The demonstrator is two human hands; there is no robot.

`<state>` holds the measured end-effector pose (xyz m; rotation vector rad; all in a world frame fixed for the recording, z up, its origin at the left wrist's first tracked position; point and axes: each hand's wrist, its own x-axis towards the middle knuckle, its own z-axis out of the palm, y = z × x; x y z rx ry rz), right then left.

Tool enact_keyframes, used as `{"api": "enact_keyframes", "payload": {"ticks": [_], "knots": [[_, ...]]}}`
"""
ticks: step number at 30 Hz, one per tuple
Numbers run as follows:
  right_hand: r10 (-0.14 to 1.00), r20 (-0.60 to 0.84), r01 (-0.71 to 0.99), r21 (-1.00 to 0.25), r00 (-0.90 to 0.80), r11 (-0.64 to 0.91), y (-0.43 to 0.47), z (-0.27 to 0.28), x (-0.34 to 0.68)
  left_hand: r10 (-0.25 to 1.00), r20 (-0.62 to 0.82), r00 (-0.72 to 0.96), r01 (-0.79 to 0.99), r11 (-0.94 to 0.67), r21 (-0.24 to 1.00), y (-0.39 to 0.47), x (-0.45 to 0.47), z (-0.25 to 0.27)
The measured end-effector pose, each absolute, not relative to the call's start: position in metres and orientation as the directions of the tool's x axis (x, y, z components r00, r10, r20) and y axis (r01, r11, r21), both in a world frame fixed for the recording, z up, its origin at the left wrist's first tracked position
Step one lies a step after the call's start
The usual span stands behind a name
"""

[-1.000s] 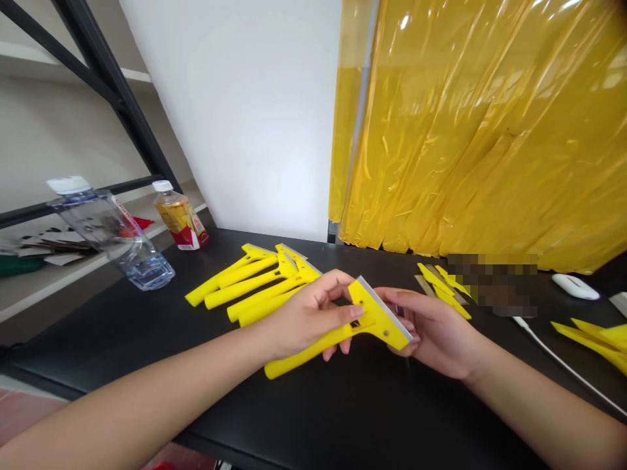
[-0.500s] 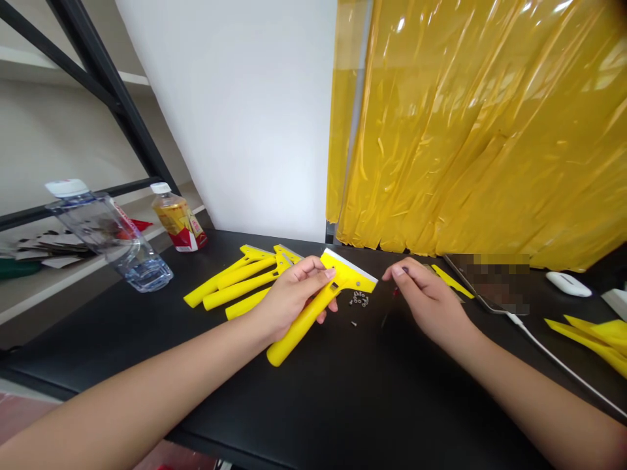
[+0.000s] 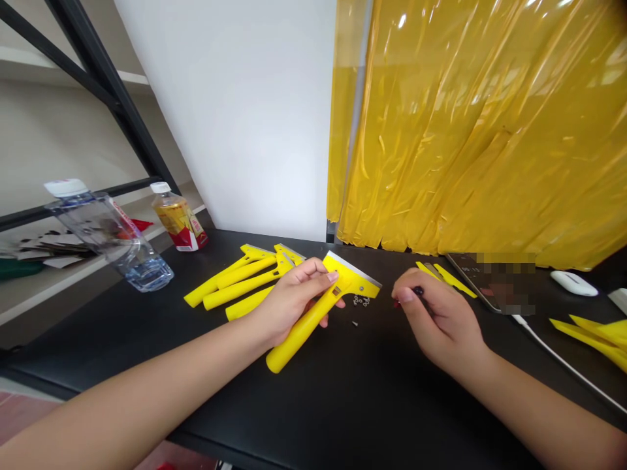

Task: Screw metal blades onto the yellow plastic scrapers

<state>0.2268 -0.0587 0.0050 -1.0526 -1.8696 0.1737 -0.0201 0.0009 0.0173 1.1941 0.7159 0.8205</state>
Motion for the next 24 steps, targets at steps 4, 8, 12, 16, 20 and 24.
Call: {"api": "enact_keyframes", "payload": {"ticks": [4, 8, 12, 16, 20, 24], "knots": [[0.738, 0.665, 0.587, -0.552, -0.118, 0.592, -0.059, 0.005, 0.228, 0.833, -0.053, 0.550, -0.152, 0.163, 0.975, 0.000, -0.020, 0.017], [0.809, 0.587, 0.566, -0.668, 0.002, 0.483, -0.054, 0.003, 0.226, 0.798, -0.081, 0.597, -0.130, 0.196, 0.972, -0.002, -0.019, 0.018], [0.965, 0.261, 0.382, -0.890, -0.019, 0.248, -0.049, 0.004, 0.223, 0.715, -0.130, 0.687, -0.035, 0.211, 0.977, -0.007, -0.020, 0.020], [0.971, -0.051, 0.087, -0.996, -0.233, -0.032, -0.051, 0.008, 0.218, 0.660, -0.139, 0.739, 0.041, 0.162, 0.986, -0.013, -0.019, 0.024], [0.931, -0.168, -0.044, -0.980, -0.323, -0.192, -0.056, 0.010, 0.213, 0.635, -0.153, 0.757, 0.067, 0.158, 0.985, -0.016, -0.019, 0.026], [0.920, -0.204, -0.111, -0.961, -0.334, -0.253, -0.057, 0.007, 0.210, 0.597, -0.153, 0.788, 0.054, 0.180, 0.982, -0.017, -0.019, 0.025]]}}
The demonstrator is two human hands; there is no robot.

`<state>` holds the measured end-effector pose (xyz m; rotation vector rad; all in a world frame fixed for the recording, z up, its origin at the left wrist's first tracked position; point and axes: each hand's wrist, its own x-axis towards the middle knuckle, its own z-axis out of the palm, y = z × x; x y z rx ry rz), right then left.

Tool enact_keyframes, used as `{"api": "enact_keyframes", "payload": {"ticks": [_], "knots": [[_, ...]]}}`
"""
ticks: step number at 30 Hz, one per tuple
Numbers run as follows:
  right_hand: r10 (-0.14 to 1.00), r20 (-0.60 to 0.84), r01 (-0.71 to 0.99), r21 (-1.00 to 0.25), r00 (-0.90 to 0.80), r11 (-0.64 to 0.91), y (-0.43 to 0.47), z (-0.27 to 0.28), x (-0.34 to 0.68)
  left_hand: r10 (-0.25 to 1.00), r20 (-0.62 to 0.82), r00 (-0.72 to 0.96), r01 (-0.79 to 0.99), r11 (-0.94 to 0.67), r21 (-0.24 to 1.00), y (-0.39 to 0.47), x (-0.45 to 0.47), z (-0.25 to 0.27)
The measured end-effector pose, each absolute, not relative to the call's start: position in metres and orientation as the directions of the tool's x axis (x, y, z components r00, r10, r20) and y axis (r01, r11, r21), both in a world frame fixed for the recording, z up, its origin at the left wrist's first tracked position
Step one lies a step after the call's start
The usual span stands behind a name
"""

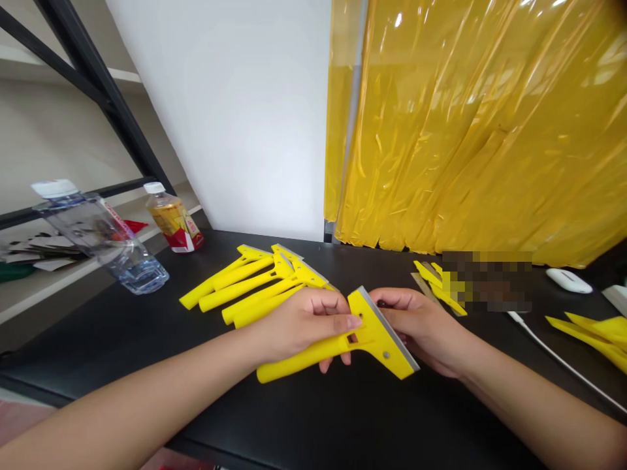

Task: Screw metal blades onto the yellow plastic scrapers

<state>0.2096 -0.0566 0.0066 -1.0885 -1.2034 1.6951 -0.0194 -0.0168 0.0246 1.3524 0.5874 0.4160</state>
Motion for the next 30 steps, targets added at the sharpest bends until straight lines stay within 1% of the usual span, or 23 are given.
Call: {"api": "enact_keyframes", "payload": {"ticks": [4, 11, 18, 22, 25, 30], "knots": [[0.920, -0.205, -0.126, -0.957, -0.333, -0.259, -0.0576, 0.0042, 0.2068, 0.573, -0.164, 0.803, 0.050, 0.209, 0.977, -0.0169, -0.0207, 0.0222], [0.926, -0.161, -0.092, -0.975, -0.342, -0.203, -0.0594, 0.0045, 0.2054, 0.565, -0.159, 0.809, 0.040, 0.217, 0.975, -0.0153, -0.0215, 0.0191], [0.920, -0.161, -0.156, -0.961, -0.357, -0.229, -0.0586, 0.0017, 0.2060, 0.561, -0.176, 0.809, 0.052, 0.230, 0.972, -0.0152, -0.0206, 0.0208], [0.912, -0.175, -0.165, -0.954, -0.370, -0.250, -0.0578, 0.0013, 0.2072, 0.560, -0.177, 0.809, 0.052, 0.233, 0.971, -0.0152, -0.0204, 0.0219], [0.914, -0.178, -0.181, -0.949, -0.365, -0.257, -0.0574, 0.0027, 0.2088, 0.578, -0.172, 0.798, 0.055, 0.214, 0.975, -0.0147, -0.0203, 0.0230], [0.907, -0.122, -0.227, -0.947, -0.403, -0.228, -0.0565, 0.0052, 0.2136, 0.651, -0.159, 0.742, 0.077, 0.152, 0.985, -0.0127, -0.0196, 0.0257]]}}
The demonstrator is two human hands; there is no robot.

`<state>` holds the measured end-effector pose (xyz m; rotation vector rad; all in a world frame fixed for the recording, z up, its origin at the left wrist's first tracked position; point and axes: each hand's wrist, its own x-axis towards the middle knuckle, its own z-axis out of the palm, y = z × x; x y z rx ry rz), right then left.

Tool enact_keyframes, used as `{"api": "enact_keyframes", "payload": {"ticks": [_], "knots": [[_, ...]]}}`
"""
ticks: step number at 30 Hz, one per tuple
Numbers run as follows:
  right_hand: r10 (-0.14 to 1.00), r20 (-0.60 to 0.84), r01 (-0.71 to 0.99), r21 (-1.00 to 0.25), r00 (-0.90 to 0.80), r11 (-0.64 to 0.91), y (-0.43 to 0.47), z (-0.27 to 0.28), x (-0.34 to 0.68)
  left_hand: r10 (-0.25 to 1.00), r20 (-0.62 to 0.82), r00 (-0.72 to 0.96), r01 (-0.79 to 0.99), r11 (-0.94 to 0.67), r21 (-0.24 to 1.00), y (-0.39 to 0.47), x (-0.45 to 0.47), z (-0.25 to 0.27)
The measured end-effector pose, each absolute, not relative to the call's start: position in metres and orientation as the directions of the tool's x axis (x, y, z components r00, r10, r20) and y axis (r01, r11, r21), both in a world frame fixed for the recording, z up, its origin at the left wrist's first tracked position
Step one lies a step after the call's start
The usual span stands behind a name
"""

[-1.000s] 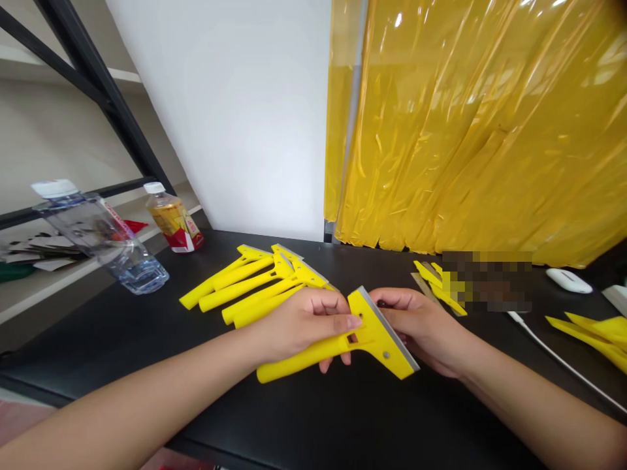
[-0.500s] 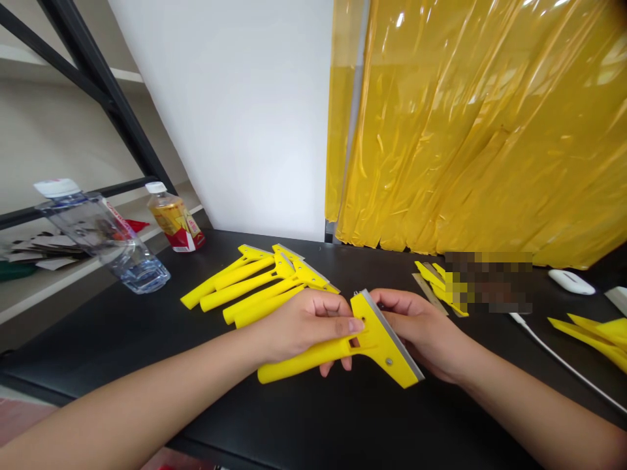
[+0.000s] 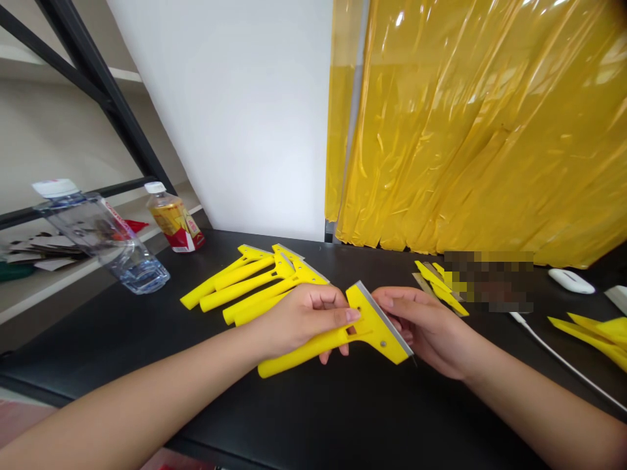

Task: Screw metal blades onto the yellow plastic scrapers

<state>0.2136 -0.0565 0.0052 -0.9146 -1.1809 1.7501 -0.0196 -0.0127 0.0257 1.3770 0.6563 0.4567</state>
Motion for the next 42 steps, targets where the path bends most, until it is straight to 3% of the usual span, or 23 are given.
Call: {"api": "enact_keyframes", "payload": {"ticks": [9, 20, 25, 28, 31, 33, 35, 38, 42], "knots": [[0.891, -0.209, -0.223, -0.922, -0.404, -0.317, -0.056, 0.000, 0.210, 0.563, -0.155, 0.811, 0.042, 0.209, 0.977, -0.015, -0.022, 0.022], [0.902, -0.042, -0.119, -0.988, -0.429, -0.102, -0.065, 0.016, 0.206, 0.459, -0.171, 0.872, 0.017, 0.320, 0.947, -0.021, -0.023, 0.023], [0.902, -0.045, -0.059, -0.995, -0.429, -0.077, -0.064, 0.015, 0.203, 0.443, -0.190, 0.876, 0.051, 0.306, 0.951, -0.018, -0.024, 0.021], [0.944, -0.014, 0.050, -0.999, -0.329, 0.002, -0.058, 0.012, 0.209, 0.522, -0.158, 0.838, 0.071, 0.182, 0.981, -0.018, -0.024, 0.022], [0.982, 0.166, 0.171, -0.969, -0.089, 0.179, -0.048, 0.012, 0.223, 0.718, -0.016, 0.696, 0.214, -0.186, 0.959, -0.017, -0.025, 0.025], [0.949, 0.312, 0.308, -0.908, 0.050, 0.283, -0.044, 0.016, 0.231, 0.752, 0.166, 0.639, 0.350, -0.476, 0.807, -0.016, -0.025, 0.025], [0.892, 0.427, 0.431, -0.839, 0.146, 0.331, -0.044, 0.021, 0.236, 0.690, 0.287, 0.665, 0.401, -0.654, 0.641, -0.014, -0.026, 0.022], [0.838, 0.500, 0.478, -0.803, 0.217, 0.356, -0.054, 0.025, 0.235, 0.601, 0.285, 0.747, 0.393, -0.745, 0.539, -0.014, -0.026, 0.016], [0.801, 0.585, 0.511, -0.731, 0.125, 0.453, -0.070, 0.020, 0.225, 0.603, 0.224, 0.766, 0.446, -0.749, 0.489, -0.018, -0.025, 0.014]]}}
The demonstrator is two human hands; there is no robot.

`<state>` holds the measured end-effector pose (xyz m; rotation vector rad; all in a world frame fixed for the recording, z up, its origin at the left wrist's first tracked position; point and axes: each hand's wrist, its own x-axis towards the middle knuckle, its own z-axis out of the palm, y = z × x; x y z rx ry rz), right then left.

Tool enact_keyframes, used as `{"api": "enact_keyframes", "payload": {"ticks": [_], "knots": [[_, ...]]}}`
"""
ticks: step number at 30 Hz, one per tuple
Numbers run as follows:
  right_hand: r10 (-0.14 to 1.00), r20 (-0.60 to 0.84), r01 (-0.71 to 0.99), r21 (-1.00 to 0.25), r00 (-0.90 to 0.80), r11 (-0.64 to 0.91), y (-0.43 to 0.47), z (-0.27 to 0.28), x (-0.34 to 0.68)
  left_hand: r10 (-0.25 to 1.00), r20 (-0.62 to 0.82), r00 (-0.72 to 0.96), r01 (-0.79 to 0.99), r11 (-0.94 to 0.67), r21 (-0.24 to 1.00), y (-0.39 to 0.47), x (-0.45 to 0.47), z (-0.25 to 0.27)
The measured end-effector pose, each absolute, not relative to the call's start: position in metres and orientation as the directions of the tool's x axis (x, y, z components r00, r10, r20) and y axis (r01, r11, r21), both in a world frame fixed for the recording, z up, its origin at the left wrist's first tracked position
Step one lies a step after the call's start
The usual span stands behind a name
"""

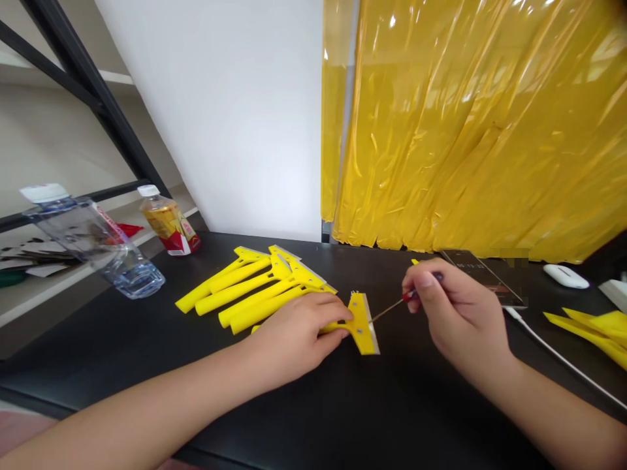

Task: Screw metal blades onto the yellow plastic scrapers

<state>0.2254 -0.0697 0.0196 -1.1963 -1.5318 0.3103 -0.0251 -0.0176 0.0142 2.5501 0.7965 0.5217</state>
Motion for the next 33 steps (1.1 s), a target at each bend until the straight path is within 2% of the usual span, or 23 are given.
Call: {"api": "enact_keyframes", "payload": {"ticks": [4, 14, 21, 23, 26, 29, 31, 33], "knots": [[0.769, 0.639, 0.523, -0.661, 0.016, 0.538, -0.077, 0.013, 0.222, 0.625, 0.208, 0.752, 0.470, -0.731, 0.495, -0.020, -0.025, 0.017], [0.767, 0.640, 0.552, -0.624, -0.045, 0.553, -0.074, 0.011, 0.222, 0.630, 0.218, 0.746, 0.476, -0.732, 0.487, -0.017, -0.024, 0.015], [0.663, 0.695, 0.632, -0.388, -0.278, 0.671, -0.077, 0.023, 0.218, 0.574, 0.297, 0.763, 0.504, -0.816, 0.283, -0.021, -0.025, 0.014], [0.690, 0.685, 0.629, -0.436, -0.232, 0.644, -0.078, 0.022, 0.216, 0.583, 0.312, 0.750, 0.523, -0.812, 0.261, -0.021, -0.026, 0.013], [0.800, 0.596, 0.527, -0.703, 0.070, 0.478, -0.072, 0.016, 0.214, 0.630, 0.320, 0.707, 0.555, -0.775, 0.301, -0.019, -0.027, 0.015], [0.886, 0.379, 0.180, -0.923, 0.266, 0.341, -0.059, 0.007, 0.214, 0.673, 0.322, 0.667, 0.579, -0.739, 0.345, -0.016, -0.028, 0.017], [0.927, 0.257, -0.035, -0.960, 0.274, 0.276, -0.050, 0.002, 0.214, 0.681, 0.323, 0.657, 0.581, -0.731, 0.359, -0.014, -0.029, 0.018], [0.949, 0.169, -0.167, -0.962, 0.266, 0.218, -0.045, -0.001, 0.215, 0.678, 0.331, 0.656, 0.572, -0.733, 0.367, -0.013, -0.029, 0.017]]}}
